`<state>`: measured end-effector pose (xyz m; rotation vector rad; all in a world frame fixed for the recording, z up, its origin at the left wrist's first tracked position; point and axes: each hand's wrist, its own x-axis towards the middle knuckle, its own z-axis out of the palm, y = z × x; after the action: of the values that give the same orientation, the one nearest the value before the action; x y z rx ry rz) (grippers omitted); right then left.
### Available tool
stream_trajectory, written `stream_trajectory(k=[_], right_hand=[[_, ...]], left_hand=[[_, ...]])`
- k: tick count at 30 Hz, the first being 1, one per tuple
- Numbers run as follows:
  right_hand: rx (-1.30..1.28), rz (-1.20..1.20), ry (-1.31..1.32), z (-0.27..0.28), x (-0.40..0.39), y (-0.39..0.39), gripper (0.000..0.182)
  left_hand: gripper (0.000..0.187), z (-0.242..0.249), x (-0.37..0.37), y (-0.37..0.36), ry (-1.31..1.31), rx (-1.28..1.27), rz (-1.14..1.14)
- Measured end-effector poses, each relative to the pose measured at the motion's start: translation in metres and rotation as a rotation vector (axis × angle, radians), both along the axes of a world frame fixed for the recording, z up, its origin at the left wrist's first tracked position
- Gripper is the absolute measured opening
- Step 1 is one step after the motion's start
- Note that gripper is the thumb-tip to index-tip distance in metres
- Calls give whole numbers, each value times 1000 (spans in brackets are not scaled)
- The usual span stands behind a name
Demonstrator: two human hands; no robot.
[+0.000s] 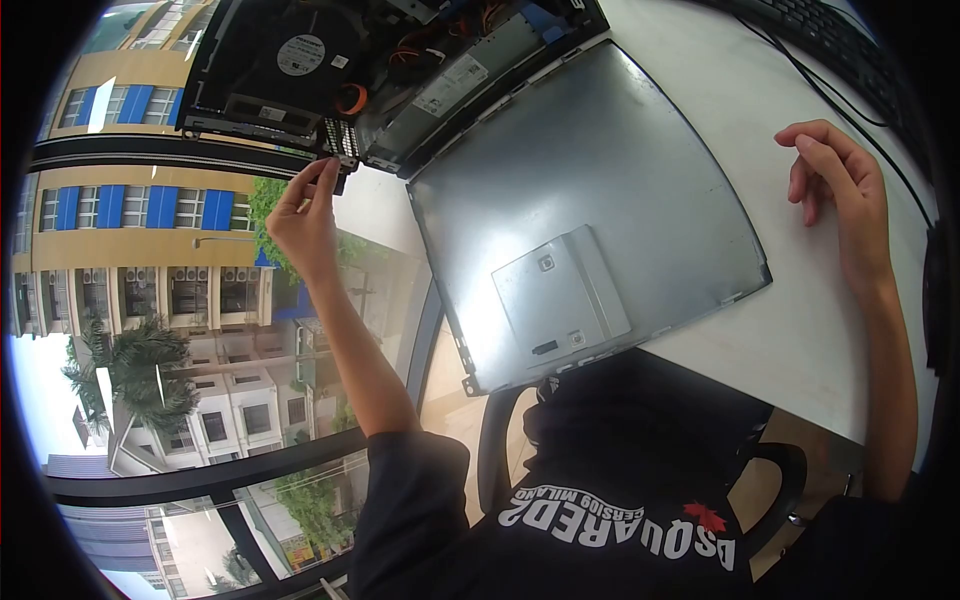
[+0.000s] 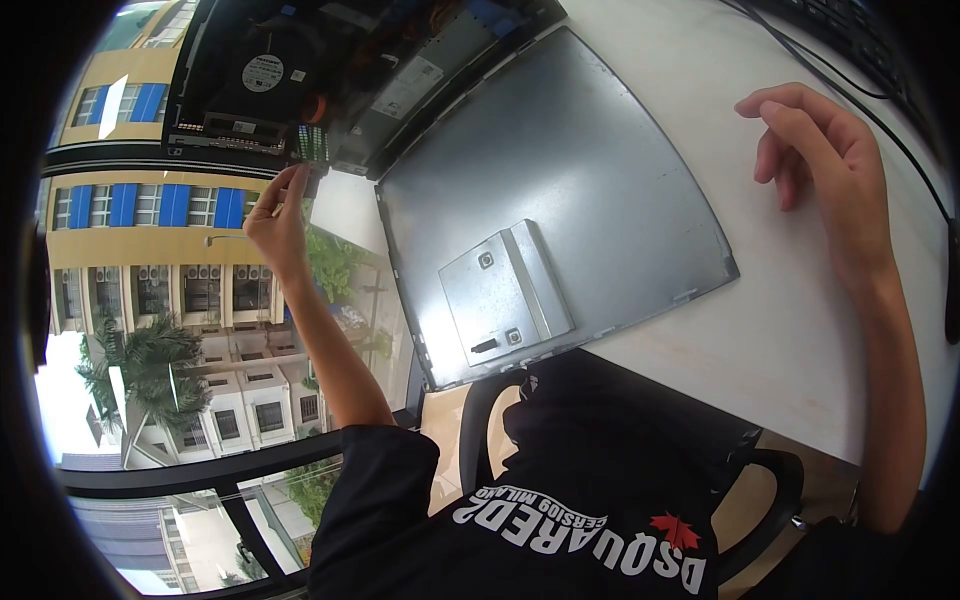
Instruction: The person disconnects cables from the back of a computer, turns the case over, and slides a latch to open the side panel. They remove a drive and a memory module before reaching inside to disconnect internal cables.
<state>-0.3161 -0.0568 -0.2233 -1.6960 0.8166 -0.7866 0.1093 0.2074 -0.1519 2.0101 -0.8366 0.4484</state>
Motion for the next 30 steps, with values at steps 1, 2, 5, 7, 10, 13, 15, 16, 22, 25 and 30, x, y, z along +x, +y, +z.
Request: stream_trajectory(k=[1, 2, 5, 7, 10, 13, 15, 16, 22, 25, 30], right_hand=[[0, 1, 0, 0, 0, 0, 28], [3, 1, -1, 0, 0, 0, 28], [9, 1, -1, 1, 0, 0, 29], [10, -2, 3, 1, 0, 0, 29], [11, -10, 4, 0, 0, 0, 29], [19, -8, 2, 0, 0, 0, 30], [9, -8, 6, 0, -1, 0, 30], [5, -8, 9, 0, -1, 0, 30], [13, -14, 4, 0, -1, 0, 30], [3, -12, 6, 0, -1, 0, 30], [11, -13, 9, 1, 0, 0, 30]], left_hand=[[16, 1, 1, 0, -4, 11, 1], [16, 1, 3, 1, -8, 22, 2], [16, 1, 2, 1, -48, 51, -3], [16, 1, 2, 1, -71, 58, -13], [16, -1, 4, 0, -94, 48, -17], [15, -6, 2, -3, -120, 16, 12], [15, -10, 0, -6, -134, -26, 44], [14, -12, -1, -7, -152, -40, 59], [16, -21, -1, -8, -325, -72, 164], [23, -22, 6, -5, -444, -30, 226], [30, -17, 12, -2, -570, 46, 203]])
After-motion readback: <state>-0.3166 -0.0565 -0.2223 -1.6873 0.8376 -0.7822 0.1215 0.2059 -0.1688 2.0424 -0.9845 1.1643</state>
